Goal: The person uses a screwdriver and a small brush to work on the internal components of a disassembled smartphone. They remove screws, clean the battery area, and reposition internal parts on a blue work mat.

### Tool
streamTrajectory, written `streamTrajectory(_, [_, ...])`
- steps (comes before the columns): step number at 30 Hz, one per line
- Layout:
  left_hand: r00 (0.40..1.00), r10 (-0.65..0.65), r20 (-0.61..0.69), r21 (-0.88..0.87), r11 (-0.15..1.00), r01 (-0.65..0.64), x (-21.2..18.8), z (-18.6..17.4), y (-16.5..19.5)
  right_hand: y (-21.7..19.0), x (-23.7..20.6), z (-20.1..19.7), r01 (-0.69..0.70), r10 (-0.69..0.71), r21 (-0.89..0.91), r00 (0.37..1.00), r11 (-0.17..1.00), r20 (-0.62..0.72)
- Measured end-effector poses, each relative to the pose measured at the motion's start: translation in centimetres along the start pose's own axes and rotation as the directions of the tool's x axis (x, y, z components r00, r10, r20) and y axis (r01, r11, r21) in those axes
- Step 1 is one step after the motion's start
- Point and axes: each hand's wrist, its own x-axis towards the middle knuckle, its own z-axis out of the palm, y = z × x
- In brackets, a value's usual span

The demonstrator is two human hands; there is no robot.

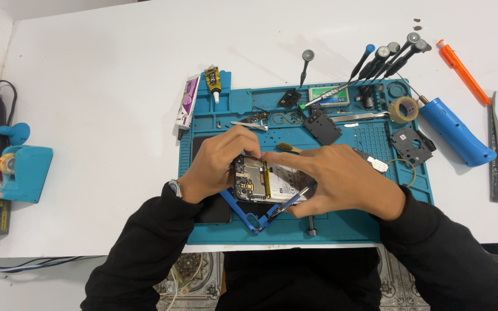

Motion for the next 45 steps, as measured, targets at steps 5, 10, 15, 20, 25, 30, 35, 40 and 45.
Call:
streamTrajectory(5, [1.0,0.001,0.001,0.014,1.0,-0.001,-0.11,0.07,-0.06,0.01,-0.03,-0.01,0.013,-0.013,0.001,1.0,1.0,-0.005])
streamTrajectory(10, [1.0,0.002,0.011,0.042,0.999,-0.003,-0.13,0.07,-0.01,-0.11,-0.07,-0.16,0.026,-0.026,-0.002,1.0,1.0,-0.018])
streamTrajectory(15, [1.0,-0.019,0.009,0.052,0.998,0.019,-0.17,0.07,0.06,-0.37,0.04,-0.23,-0.023,0.023,0.001,1.0,1.0,0.017])
streamTrajectory(20, [1.0,-0.025,0.014,0.054,0.998,0.024,-0.28,0.23,-0.15,-0.45,0.02,-0.29,-0.023,0.023,0.0,1.0,1.0,0.014])
streamTrajectory(25, [0.999,-0.025,0.03,0.038,0.999,0.024,-0.55,0.35,-0.46,-0.4,-0.01,-0.3,0.007,-0.007,0.008,1.0,1.0,-0.009])
streamTrajectory(30, [1.0,-0.002,0.021,0.049,0.999,0.001,-0.75,0.37,-0.54,-0.38,-0.01,-0.34,-0.026,0.026,0.023,0.999,0.999,0.019])
streamTrajectory(35, [1.0,0.006,-0.014,0.028,1.0,-0.005,-0.64,0.3,-0.4,-0.38,-0.08,-0.35,0.004,-0.004,0.024,1.0,1.0,-0.006])
streamTrajectory(40, [0.999,-0.006,-0.032,0.0,1.0,0.006,-0.42,0.17,-0.21,-0.35,-0.05,-0.4,0.0,0.0,0.013,1.0,1.0,0.002])
streamTrajectory(45, [1.0,-0.011,-0.016,0.014,1.0,0.011,-0.41,0.17,-0.2,-0.46,-0.01,-0.38,-0.015,0.015,0.01,1.0,1.0,0.009])
